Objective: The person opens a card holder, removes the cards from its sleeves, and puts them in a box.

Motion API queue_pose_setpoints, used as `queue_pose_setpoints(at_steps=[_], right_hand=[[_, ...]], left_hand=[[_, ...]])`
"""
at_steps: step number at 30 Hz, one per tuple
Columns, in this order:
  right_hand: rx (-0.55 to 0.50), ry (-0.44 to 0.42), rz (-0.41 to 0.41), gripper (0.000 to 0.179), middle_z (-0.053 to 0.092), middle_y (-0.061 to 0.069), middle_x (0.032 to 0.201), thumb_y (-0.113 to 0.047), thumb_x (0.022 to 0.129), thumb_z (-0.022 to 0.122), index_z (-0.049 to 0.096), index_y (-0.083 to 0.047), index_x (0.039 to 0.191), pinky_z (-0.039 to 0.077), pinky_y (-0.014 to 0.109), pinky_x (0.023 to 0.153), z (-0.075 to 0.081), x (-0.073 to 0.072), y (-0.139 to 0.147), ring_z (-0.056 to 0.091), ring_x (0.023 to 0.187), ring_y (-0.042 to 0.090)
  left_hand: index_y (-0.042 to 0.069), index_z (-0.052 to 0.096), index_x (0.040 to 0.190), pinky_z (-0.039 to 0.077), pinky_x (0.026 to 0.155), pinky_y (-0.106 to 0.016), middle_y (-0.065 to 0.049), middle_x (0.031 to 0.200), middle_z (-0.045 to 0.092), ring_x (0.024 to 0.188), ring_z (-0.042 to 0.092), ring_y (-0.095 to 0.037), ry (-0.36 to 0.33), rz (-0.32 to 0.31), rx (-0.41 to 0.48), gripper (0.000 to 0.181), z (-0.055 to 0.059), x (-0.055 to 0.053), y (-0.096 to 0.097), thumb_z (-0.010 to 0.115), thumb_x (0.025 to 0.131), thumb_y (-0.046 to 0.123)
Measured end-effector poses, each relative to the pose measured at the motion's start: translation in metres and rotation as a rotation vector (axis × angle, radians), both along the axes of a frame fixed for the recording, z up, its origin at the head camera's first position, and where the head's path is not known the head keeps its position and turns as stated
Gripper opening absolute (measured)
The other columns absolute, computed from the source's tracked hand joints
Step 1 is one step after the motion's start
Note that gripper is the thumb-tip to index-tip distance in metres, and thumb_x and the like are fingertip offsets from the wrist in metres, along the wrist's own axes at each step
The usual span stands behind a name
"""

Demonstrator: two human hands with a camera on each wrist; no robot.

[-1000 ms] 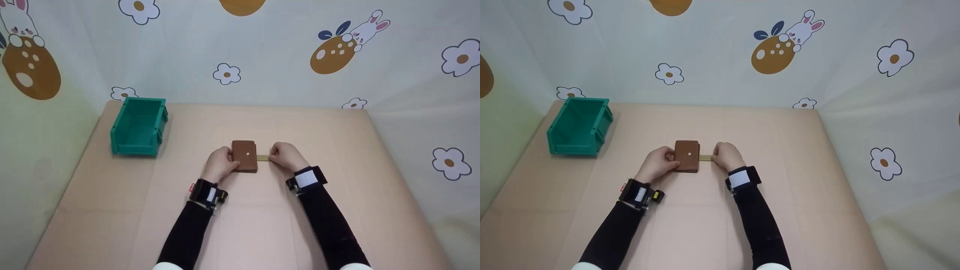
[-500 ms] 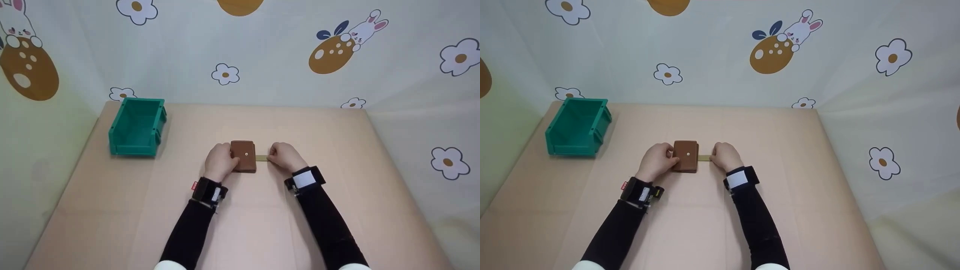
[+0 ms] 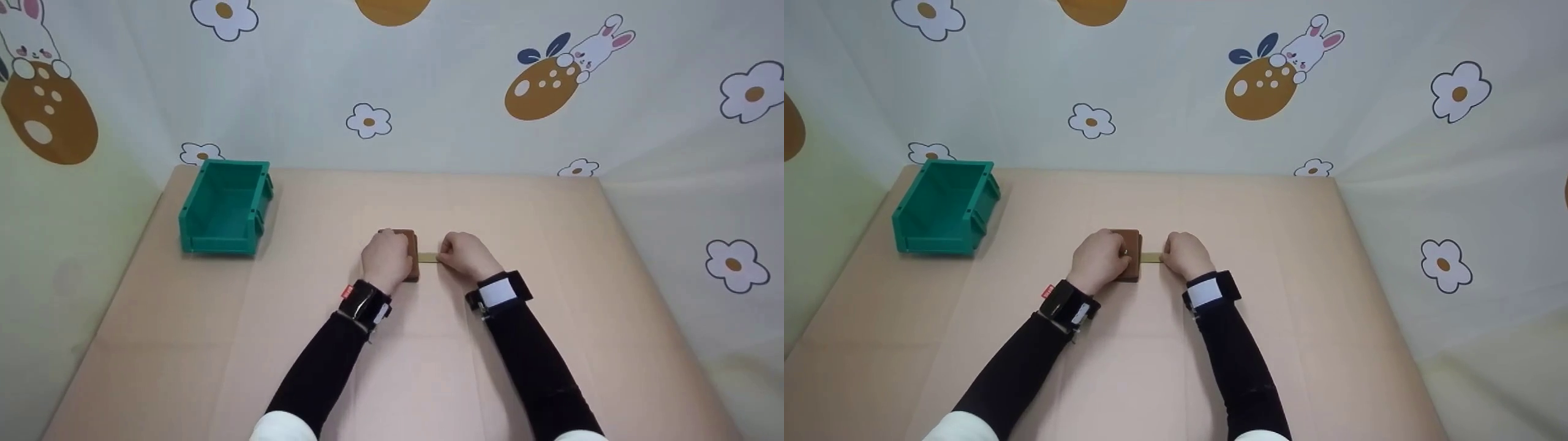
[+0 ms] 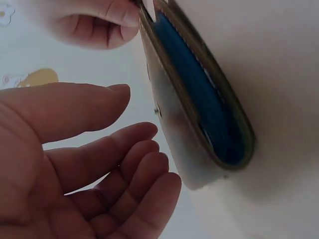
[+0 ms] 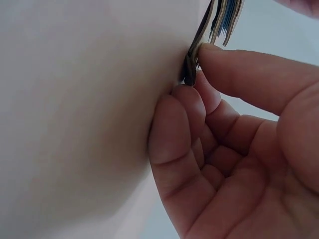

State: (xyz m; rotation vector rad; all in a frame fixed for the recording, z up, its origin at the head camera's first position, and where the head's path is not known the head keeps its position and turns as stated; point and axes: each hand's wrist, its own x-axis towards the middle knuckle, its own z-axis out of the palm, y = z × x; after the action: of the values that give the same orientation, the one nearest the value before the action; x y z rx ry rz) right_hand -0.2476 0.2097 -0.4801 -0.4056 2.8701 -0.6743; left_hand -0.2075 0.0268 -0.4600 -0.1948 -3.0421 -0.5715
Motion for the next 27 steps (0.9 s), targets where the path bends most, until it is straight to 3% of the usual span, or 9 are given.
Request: queue_pose_setpoints(at_steps=[8,17,21,27], right_hand=[[-0.012,0.003,0.006,0.013,0.065,0.008,0.082,-0.014,0.088,0.071,0.064,-0.005,0.082,0.048,0.04,0.075,0.001,0.0,0.0,0.059,0.077,0.027],[-0.003,0.021,0.02,0.011,0.067,0.009,0.083,-0.013,0.087,0.07,0.065,-0.004,0.083,0.05,0.042,0.077,0.0,0.001,0.001,0.062,0.079,0.028],[-0.001,0.012,0.009,0.012,0.066,0.008,0.082,-0.014,0.087,0.071,0.065,-0.005,0.083,0.049,0.041,0.076,-0.001,0.0,0.001,0.06,0.077,0.027],[0.003,0.015,0.016,0.012,0.065,0.008,0.081,-0.014,0.087,0.07,0.064,-0.005,0.083,0.049,0.041,0.076,0.0,-0.001,0.0,0.06,0.077,0.027]], left_hand=[[0.008,0.075,0.094,0.055,0.064,-0.043,-0.012,0.094,0.065,0.085,0.064,-0.027,0.029,-0.038,-0.134,0.012,-0.003,-0.001,0.018,0.068,0.086,0.014],[0.008,0.075,0.092,0.053,0.062,-0.036,-0.009,0.089,0.065,0.08,0.062,-0.023,0.137,-0.033,-0.278,0.014,-0.011,-0.002,0.03,0.064,0.091,0.016],[0.008,0.074,0.093,0.053,0.062,-0.035,-0.009,0.088,0.064,0.079,0.062,-0.022,0.132,-0.012,-0.321,0.014,-0.014,-0.003,0.034,0.062,0.092,0.016],[0.007,0.073,0.097,0.053,0.065,-0.034,-0.01,0.091,0.064,0.082,0.061,-0.022,0.068,0.026,-0.345,0.016,-0.012,-0.006,0.038,0.06,0.093,0.016]])
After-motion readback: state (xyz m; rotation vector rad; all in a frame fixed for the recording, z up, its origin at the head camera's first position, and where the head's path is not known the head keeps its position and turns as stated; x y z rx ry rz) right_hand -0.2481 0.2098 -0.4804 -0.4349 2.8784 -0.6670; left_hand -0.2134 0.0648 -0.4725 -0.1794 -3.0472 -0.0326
